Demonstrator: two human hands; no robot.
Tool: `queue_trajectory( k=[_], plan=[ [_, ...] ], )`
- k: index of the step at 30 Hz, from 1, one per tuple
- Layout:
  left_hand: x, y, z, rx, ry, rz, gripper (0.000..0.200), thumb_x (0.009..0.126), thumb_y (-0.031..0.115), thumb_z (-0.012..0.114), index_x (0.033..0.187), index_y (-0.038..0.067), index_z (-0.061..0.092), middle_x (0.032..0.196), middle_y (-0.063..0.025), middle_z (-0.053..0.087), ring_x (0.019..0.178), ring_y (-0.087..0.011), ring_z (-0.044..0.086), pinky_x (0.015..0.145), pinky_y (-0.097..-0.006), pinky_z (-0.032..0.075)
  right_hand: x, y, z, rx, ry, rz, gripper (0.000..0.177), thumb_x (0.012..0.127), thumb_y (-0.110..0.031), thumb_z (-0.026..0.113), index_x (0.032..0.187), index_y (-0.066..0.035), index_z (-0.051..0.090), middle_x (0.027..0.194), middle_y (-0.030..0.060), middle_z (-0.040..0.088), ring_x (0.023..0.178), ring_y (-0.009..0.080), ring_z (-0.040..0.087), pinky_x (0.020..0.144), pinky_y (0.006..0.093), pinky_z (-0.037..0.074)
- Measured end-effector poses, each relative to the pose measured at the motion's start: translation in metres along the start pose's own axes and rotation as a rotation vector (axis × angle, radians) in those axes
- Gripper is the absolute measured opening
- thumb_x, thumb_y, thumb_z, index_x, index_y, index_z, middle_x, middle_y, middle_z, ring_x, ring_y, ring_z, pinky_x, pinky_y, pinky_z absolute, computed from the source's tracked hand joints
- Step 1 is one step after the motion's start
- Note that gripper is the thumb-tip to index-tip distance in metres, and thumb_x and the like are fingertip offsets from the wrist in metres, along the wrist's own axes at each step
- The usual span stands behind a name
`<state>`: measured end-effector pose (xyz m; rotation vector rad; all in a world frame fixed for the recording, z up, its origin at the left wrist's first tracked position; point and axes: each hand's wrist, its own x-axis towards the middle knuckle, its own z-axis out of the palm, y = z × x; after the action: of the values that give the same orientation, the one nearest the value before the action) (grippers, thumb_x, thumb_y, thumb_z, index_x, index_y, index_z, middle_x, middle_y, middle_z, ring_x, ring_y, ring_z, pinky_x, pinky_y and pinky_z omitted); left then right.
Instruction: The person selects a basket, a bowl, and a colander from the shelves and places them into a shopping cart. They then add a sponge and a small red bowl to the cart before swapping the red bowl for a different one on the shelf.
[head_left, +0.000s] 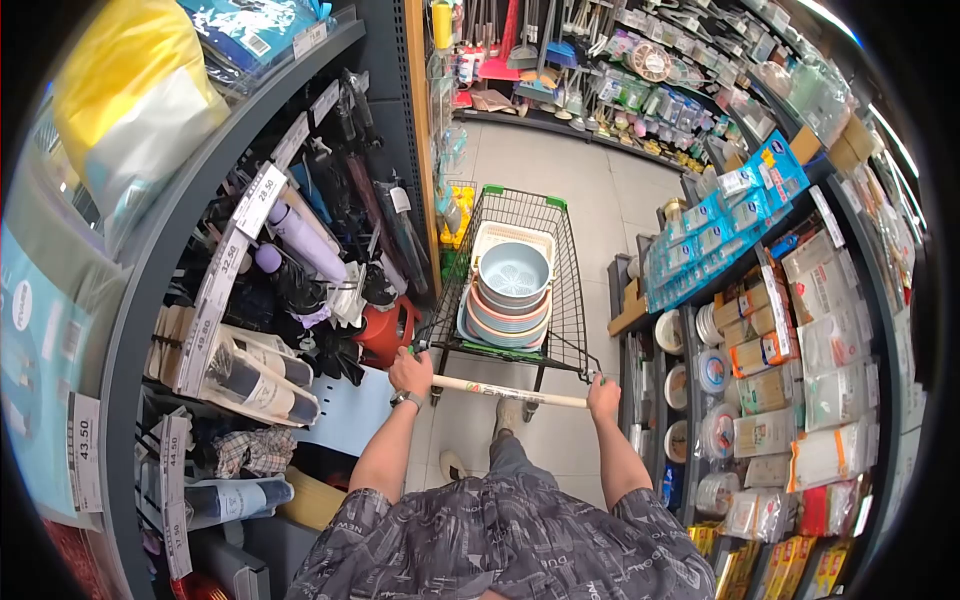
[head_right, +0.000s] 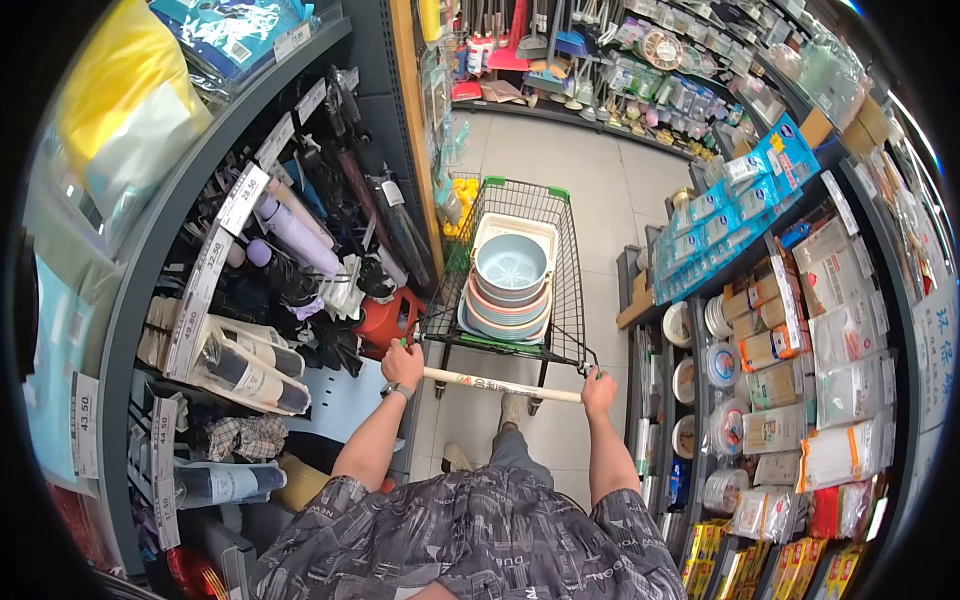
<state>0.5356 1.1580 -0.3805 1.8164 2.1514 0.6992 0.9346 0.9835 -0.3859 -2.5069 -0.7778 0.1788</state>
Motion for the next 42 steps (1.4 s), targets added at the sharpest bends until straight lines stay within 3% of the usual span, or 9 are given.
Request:
queue_trajectory(
  k=[9, 35, 42],
  plan=[
    [0.045, 0.040, 0.024, 0.056, -0.070, -0.054, 0.042, 0.087, 0.035, 0.059, 0.104, -0.004, 0.060, 0.095, -0.0271, 0.071, 0.087, -0.0441, 0.071, 0.079, -0.0523, 0.056, 0.068, -0.019, 0.014, 0.070, -0.001, -0.034, 0.051, 0.097, -0.036, 0.056, 0.083, 0.011, 0.069, 0.083, 0.0368, 0.065, 0.081, 0.0535, 0.064, 0.079, 0.0581, 0.049],
    [0.101, 0.116, 0.063, 0.138, -0.059, -0.162, 0.034, 0.086, 0.032, 0.058, 0.095, -0.001, 0.061, 0.087, -0.0281, 0.071, 0.082, -0.0465, 0.070, 0.077, -0.0562, 0.056, 0.184, -0.050, 0.036, 0.189, -0.059, -0.027, 0.047, 0.095, -0.035, 0.057, 0.080, 0.008, 0.065, 0.077, 0.0330, 0.064, 0.078, 0.0516, 0.063, 0.074, 0.0577, 0.047],
    [0.104, 0.115, 0.069, 0.053, -0.037, -0.089, 0.034, 0.088, 0.033, 0.057, 0.093, -0.001, 0.060, 0.088, -0.0274, 0.070, 0.083, -0.0461, 0.069, 0.077, -0.0564, 0.054, 0.193, -0.050, 0.038, 0.138, -0.049, -0.027, 0.046, 0.094, -0.035, 0.057, 0.080, 0.008, 0.065, 0.078, 0.0336, 0.064, 0.078, 0.0515, 0.063, 0.074, 0.0586, 0.047]
  ],
)
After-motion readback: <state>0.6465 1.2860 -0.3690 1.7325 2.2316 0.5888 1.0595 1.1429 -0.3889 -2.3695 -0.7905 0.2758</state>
